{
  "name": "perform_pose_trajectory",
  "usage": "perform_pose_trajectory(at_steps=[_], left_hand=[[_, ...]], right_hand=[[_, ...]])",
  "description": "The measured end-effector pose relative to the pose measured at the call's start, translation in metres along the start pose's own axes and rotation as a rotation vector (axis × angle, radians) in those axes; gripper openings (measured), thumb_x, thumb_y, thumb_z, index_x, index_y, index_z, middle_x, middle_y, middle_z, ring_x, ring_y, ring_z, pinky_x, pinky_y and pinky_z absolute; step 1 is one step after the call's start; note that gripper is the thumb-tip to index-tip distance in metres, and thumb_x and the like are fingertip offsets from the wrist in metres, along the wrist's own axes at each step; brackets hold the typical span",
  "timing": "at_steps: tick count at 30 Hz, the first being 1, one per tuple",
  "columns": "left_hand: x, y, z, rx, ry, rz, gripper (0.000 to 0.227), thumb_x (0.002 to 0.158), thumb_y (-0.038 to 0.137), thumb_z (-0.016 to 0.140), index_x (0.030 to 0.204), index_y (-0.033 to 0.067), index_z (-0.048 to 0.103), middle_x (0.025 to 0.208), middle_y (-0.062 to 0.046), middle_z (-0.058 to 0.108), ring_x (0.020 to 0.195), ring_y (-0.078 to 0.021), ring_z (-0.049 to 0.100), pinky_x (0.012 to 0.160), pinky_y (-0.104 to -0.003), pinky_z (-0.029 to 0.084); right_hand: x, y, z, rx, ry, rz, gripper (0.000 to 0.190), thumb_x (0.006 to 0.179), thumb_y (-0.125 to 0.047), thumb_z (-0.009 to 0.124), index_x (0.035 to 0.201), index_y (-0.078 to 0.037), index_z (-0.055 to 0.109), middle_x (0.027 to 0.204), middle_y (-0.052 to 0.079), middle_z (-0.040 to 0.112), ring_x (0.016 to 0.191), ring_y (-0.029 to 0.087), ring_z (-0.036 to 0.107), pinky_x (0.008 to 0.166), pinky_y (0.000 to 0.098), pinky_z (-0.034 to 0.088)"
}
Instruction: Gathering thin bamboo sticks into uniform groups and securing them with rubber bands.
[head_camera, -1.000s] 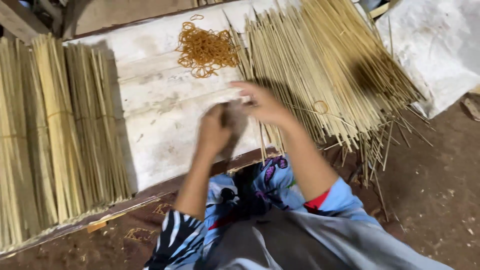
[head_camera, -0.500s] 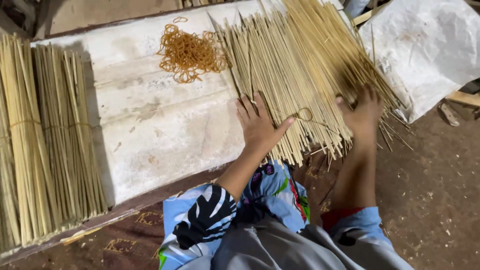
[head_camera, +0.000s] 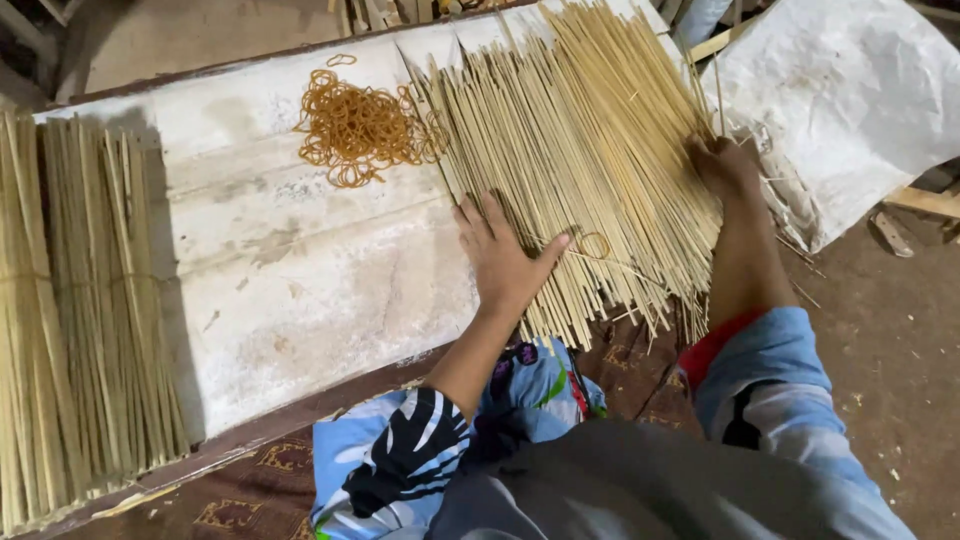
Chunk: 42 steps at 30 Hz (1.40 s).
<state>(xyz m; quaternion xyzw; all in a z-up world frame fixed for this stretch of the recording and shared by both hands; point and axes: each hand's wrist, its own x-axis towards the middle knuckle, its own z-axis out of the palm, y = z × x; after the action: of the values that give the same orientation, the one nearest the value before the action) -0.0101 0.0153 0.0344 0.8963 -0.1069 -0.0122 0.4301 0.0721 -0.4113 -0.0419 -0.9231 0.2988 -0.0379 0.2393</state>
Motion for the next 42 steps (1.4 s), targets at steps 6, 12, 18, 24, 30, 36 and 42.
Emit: perform_pose_trajectory(at_steps=[6, 12, 18, 24, 30, 36, 42], left_hand=[[0.021, -0.02, 0.027, -0.02, 0.165, 0.016, 0.117, 0.085, 0.067, 0.072, 0.159, -0.0056, 0.017, 0.162, -0.036, 0.008, 0.153, -0.0511, 0.006, 0.122, -0.063, 0.009], [0.016, -0.021, 0.019, 0.027, 0.09, 0.055, 0.117, 0.081, 0.07, 0.072, 0.159, -0.0023, 0.023, 0.165, -0.033, 0.013, 0.155, -0.0468, 0.012, 0.122, -0.062, 0.005], [0.016, -0.006, 0.015, 0.133, -0.002, 0.019, 0.115, 0.084, 0.073, 0.063, 0.16, -0.002, 0.021, 0.166, -0.033, 0.009, 0.155, -0.0492, 0.011, 0.119, -0.068, 0.006], [0.025, 0.001, 0.015, 0.193, -0.029, 0.03, 0.115, 0.084, 0.069, 0.067, 0.16, -0.0042, 0.02, 0.166, -0.034, 0.01, 0.154, -0.0516, 0.011, 0.116, -0.073, 0.007], [0.031, 0.023, -0.002, 0.269, -0.177, -0.035, 0.112, 0.087, 0.076, 0.051, 0.162, -0.0006, 0.016, 0.169, -0.029, 0.005, 0.156, -0.0469, 0.005, 0.115, -0.077, 0.0], [0.048, 0.0, 0.002, 0.217, -0.139, 0.004, 0.105, 0.092, 0.072, 0.049, 0.162, 0.0018, 0.016, 0.169, -0.026, 0.01, 0.157, -0.0438, 0.012, 0.115, -0.077, 0.001], [0.053, -0.031, -0.01, 0.136, 0.152, -0.089, 0.066, 0.098, 0.039, 0.063, 0.153, 0.0118, 0.04, 0.155, -0.018, 0.038, 0.142, -0.0389, 0.043, 0.106, -0.057, 0.046]], right_hand=[[-0.017, -0.014, -0.006, -0.086, 0.064, -0.125, 0.073, 0.106, -0.068, 0.048, 0.14, -0.006, 0.063, 0.132, 0.03, 0.063, 0.125, 0.054, 0.054, 0.104, 0.0608, 0.042], [-0.061, -0.047, -0.026, 0.016, -0.001, -0.173, 0.068, 0.107, -0.056, 0.048, 0.143, 0.001, 0.058, 0.134, 0.035, 0.058, 0.129, 0.055, 0.049, 0.108, 0.0629, 0.037], [-0.064, -0.038, -0.019, 0.049, 0.002, -0.184, 0.062, 0.108, -0.05, 0.049, 0.143, 0.0, 0.057, 0.133, 0.032, 0.059, 0.129, 0.052, 0.05, 0.108, 0.061, 0.038], [-0.12, -0.081, -0.021, 0.179, -0.023, -0.309, 0.056, 0.109, -0.039, 0.043, 0.14, 0.006, 0.056, 0.132, 0.037, 0.056, 0.128, 0.057, 0.049, 0.107, 0.0629, 0.037], [-0.123, -0.078, -0.018, 0.15, 0.007, -0.338, 0.062, 0.112, -0.043, 0.039, 0.143, 0.009, 0.051, 0.136, 0.038, 0.053, 0.13, 0.058, 0.047, 0.109, 0.0623, 0.037], [-0.11, -0.088, -0.021, 0.154, -0.019, -0.074, 0.069, 0.11, -0.057, 0.047, 0.155, -0.005, 0.039, 0.142, 0.03, 0.055, 0.134, 0.05, 0.049, 0.11, 0.0599, 0.039], [-0.061, -0.043, -0.001, 0.092, 0.015, -0.073, 0.066, 0.108, -0.059, 0.052, 0.152, -0.01, 0.05, 0.138, 0.027, 0.06, 0.128, 0.048, 0.054, 0.103, 0.059, 0.045]])
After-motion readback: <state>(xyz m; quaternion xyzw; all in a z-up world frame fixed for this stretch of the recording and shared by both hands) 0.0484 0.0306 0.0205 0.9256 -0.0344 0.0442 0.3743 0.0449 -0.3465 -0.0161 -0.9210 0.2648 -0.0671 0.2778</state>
